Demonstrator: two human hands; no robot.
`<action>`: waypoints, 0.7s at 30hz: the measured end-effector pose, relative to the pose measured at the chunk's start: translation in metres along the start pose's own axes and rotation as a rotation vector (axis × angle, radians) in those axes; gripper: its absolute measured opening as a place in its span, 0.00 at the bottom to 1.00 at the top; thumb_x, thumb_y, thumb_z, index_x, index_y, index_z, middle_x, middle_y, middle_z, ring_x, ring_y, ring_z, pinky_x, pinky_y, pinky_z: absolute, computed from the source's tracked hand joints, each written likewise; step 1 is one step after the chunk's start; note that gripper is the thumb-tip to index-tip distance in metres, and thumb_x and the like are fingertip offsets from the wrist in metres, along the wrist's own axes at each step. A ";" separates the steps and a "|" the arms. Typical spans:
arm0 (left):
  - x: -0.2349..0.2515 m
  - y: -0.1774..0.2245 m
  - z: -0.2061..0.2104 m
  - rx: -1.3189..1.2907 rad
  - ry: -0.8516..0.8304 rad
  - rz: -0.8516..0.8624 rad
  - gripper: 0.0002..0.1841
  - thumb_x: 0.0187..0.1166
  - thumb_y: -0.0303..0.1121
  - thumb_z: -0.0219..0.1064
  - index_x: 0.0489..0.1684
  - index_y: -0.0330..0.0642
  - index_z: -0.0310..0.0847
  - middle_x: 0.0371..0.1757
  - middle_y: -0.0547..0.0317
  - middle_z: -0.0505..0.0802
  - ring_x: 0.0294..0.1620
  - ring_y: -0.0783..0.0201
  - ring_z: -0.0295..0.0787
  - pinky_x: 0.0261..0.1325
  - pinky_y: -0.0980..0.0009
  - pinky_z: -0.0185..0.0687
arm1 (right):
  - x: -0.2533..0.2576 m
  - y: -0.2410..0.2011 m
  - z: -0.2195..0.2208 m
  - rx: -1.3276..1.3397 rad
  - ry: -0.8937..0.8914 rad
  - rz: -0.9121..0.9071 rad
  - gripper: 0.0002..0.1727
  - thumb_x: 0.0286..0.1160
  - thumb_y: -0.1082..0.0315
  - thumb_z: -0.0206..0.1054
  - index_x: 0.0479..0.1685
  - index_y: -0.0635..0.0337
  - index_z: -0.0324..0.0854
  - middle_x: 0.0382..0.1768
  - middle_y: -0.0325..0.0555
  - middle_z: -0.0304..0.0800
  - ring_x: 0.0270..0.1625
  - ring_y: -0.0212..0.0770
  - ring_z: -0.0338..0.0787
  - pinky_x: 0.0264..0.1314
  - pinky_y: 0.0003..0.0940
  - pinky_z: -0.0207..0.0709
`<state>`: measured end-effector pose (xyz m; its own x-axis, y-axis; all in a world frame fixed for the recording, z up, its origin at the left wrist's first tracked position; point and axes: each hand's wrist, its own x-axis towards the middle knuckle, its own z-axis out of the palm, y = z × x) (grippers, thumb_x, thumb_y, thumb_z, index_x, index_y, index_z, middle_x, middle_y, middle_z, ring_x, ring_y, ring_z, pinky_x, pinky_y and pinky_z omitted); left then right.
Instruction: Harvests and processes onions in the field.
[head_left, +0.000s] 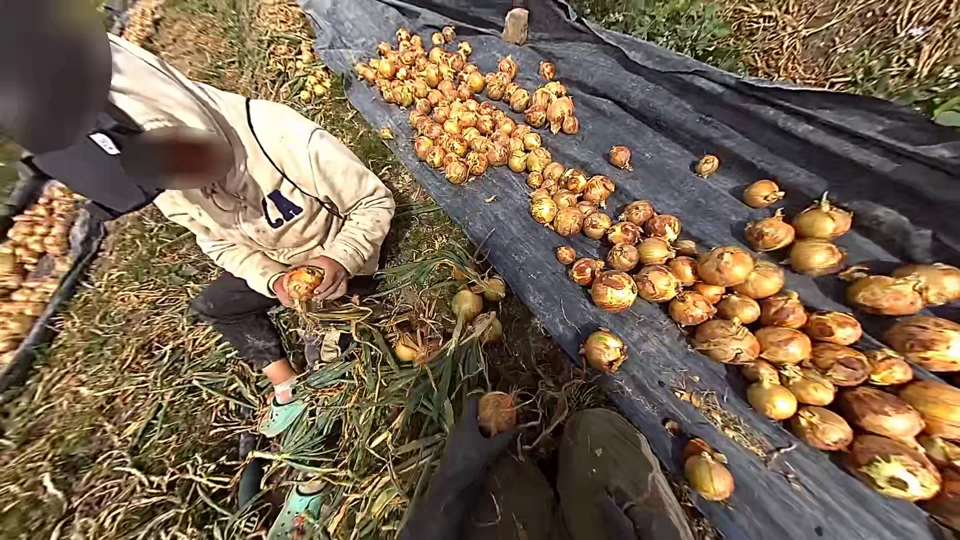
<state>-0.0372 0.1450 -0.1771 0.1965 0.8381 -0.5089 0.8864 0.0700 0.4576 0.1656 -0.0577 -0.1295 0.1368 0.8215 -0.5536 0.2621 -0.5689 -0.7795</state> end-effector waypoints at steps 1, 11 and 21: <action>-0.005 -0.027 0.000 -0.135 0.080 0.048 0.58 0.53 0.62 0.84 0.88 0.47 0.60 0.66 0.45 0.90 0.65 0.54 0.90 0.68 0.50 0.87 | -0.001 -0.003 0.002 -0.044 0.020 -0.049 0.34 0.92 0.41 0.43 0.74 0.58 0.80 0.47 0.59 0.92 0.48 0.55 0.91 0.57 0.61 0.81; -0.194 0.039 -0.089 -0.072 0.159 0.327 0.57 0.42 0.52 0.90 0.81 0.34 0.71 0.74 0.47 0.86 0.75 0.57 0.84 0.81 0.58 0.77 | -0.023 -0.076 0.059 0.364 0.022 -0.379 0.38 0.84 0.35 0.53 0.80 0.56 0.72 0.43 0.41 0.90 0.37 0.32 0.89 0.42 0.37 0.88; -0.239 -0.033 -0.062 -0.693 -0.360 0.124 0.34 0.65 0.38 0.83 0.73 0.43 0.75 0.43 0.55 0.93 0.28 0.67 0.85 0.30 0.68 0.84 | -0.054 -0.074 0.060 -0.142 0.149 -0.805 0.30 0.90 0.48 0.51 0.81 0.55 0.77 0.58 0.48 0.95 0.55 0.47 0.95 0.59 0.54 0.86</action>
<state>-0.1395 -0.0240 -0.0256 0.5053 0.6434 -0.5751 0.4090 0.4082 0.8161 0.0814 -0.0618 -0.0593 -0.0216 0.9774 0.2102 0.4508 0.1972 -0.8706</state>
